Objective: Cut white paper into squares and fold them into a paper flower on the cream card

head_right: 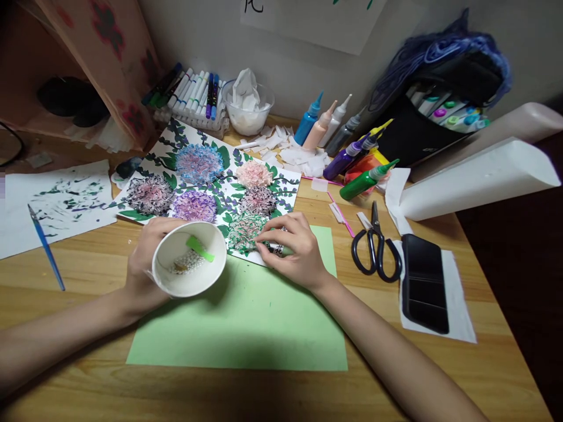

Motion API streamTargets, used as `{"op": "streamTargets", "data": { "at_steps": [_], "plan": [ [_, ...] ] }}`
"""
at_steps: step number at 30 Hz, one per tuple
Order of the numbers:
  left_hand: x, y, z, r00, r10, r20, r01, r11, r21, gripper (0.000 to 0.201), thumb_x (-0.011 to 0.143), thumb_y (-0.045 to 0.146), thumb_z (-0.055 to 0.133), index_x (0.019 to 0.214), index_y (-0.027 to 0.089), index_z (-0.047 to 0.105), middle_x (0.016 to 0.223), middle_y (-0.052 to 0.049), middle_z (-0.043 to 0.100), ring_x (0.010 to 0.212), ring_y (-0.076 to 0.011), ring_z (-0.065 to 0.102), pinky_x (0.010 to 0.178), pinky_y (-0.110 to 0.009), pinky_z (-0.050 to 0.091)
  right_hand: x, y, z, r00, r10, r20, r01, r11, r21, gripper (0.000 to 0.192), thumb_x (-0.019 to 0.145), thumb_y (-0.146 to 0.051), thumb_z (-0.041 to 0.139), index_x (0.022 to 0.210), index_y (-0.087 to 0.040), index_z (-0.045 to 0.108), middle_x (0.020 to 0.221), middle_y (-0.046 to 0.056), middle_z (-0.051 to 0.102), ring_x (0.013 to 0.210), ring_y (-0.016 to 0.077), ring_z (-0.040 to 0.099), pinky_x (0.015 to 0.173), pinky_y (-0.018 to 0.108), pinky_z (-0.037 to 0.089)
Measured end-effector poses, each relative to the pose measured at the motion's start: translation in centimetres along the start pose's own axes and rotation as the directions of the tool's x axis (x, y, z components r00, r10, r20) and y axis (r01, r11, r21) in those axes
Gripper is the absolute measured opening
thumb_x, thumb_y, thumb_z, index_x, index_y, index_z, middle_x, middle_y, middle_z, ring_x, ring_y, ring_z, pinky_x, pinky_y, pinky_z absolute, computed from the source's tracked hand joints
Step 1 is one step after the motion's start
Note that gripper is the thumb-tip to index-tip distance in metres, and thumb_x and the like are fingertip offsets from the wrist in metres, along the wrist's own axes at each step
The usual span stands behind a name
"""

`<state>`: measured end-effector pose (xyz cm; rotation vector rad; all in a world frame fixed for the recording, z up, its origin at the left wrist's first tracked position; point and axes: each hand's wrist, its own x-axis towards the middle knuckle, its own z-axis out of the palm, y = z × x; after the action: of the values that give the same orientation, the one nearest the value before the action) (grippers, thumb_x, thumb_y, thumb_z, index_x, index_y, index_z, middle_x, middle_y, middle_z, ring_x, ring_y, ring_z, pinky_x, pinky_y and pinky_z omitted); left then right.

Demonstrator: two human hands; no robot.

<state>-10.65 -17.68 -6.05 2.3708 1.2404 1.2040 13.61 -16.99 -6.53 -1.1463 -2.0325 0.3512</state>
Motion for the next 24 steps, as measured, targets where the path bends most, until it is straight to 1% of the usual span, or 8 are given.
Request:
{"op": "streamTargets", "data": {
  "at_steps": [3,8,11,16,19,22,24],
  "plan": [
    [0.02,0.0,0.01,1.0,0.017,-0.015,-0.017,1.0,-0.004,0.047,0.066,0.03,0.069,0.107,0.022,0.047,0.094,-0.006,0.06,0.083,-0.0218,0.055,0.07,-0.036,0.042,0.02,0.07,-0.02,1.0,0.001,-0.013,-0.001,1.0,-0.002,0.013,0.072,-0.019,0.065,0.08,-0.027,0.07,0.08,0.003,0.065,0.076,0.0196,0.056,0.072,0.038,0.044],
    [0.05,0.1,-0.1,1.0,-0.012,0.022,0.012,1.0,0.007,0.043,0.069,0.031,0.067,0.107,0.023,0.048,0.095,-0.005,0.06,0.084,-0.0218,0.055,0.071,-0.036,0.042,0.01,0.11,-0.06,1.0,-0.011,-0.025,0.011,1.0,0.005,0.015,0.073,-0.018,0.065,0.082,-0.028,0.071,0.08,0.003,0.065,0.076,0.019,0.056,0.072,0.038,0.044],
    [0.02,0.05,-0.06,1.0,0.004,0.001,-0.004,1.0,0.001,0.044,0.068,0.031,0.067,0.106,0.021,0.048,0.094,-0.006,0.061,0.084,-0.0216,0.055,0.07,-0.036,0.042,-0.02,0.09,-0.04,0.999,-0.017,-0.031,0.017,1.0,0.001,0.016,0.073,-0.018,0.065,0.083,-0.029,0.071,0.079,0.002,0.065,0.075,0.0187,0.056,0.072,0.038,0.044],
    [-0.01,-0.02,0.02,1.0,-0.003,0.01,0.003,1.0,-0.007,0.044,0.069,0.034,0.067,0.106,0.022,0.047,0.094,-0.006,0.06,0.082,-0.0216,0.055,0.07,-0.036,0.042,-0.06,0.02,0.03,0.999,-0.009,-0.045,0.009,1.0,0.007,0.017,0.072,-0.018,0.066,0.083,-0.03,0.071,0.085,0.003,0.065,0.077,0.0192,0.056,0.07,0.037,0.044],
    [-0.01,0.01,0.01,1.0,-0.006,0.006,0.006,1.0,-0.012,0.044,0.068,0.032,0.067,0.107,0.022,0.047,0.094,-0.006,0.06,0.083,-0.0219,0.055,0.07,-0.036,0.042,-0.1,-0.02,-0.07,0.998,-0.014,-0.063,0.014,1.0,-0.006,0.017,0.071,-0.017,0.066,0.082,-0.029,0.071,0.086,0.003,0.065,0.078,0.0196,0.057,0.07,0.037,0.044],
    [-0.02,0.01,0.03,1.0,0.002,-0.002,-0.002,1.0,-0.013,0.046,0.067,0.029,0.068,0.107,0.022,0.047,0.095,-0.006,0.06,0.083,-0.0219,0.055,0.071,-0.036,0.042,-0.17,-0.08,-0.25,0.996,-0.049,-0.076,0.047,0.998,-0.031,0.016,0.069,-0.015,0.067,0.08,-0.028,0.069,0.086,0.004,0.064,0.077,0.0197,0.056,0.068,0.037,0.044],
    [-0.02,-0.03,0.03,1.0,0.007,-0.005,-0.007,1.0,-0.012,0.046,0.067,0.03,0.068,0.108,0.022,0.048,0.095,-0.006,0.06,0.084,-0.0218,0.055,0.07,-0.036,0.042,-0.21,-0.11,-0.3,0.995,-0.087,-0.05,0.085,0.995,-0.046,0.016,0.068,-0.015,0.067,0.079,-0.027,0.069,0.086,0.004,0.063,0.076,0.0197,0.056,0.068,0.037,0.043]
  ]
}}
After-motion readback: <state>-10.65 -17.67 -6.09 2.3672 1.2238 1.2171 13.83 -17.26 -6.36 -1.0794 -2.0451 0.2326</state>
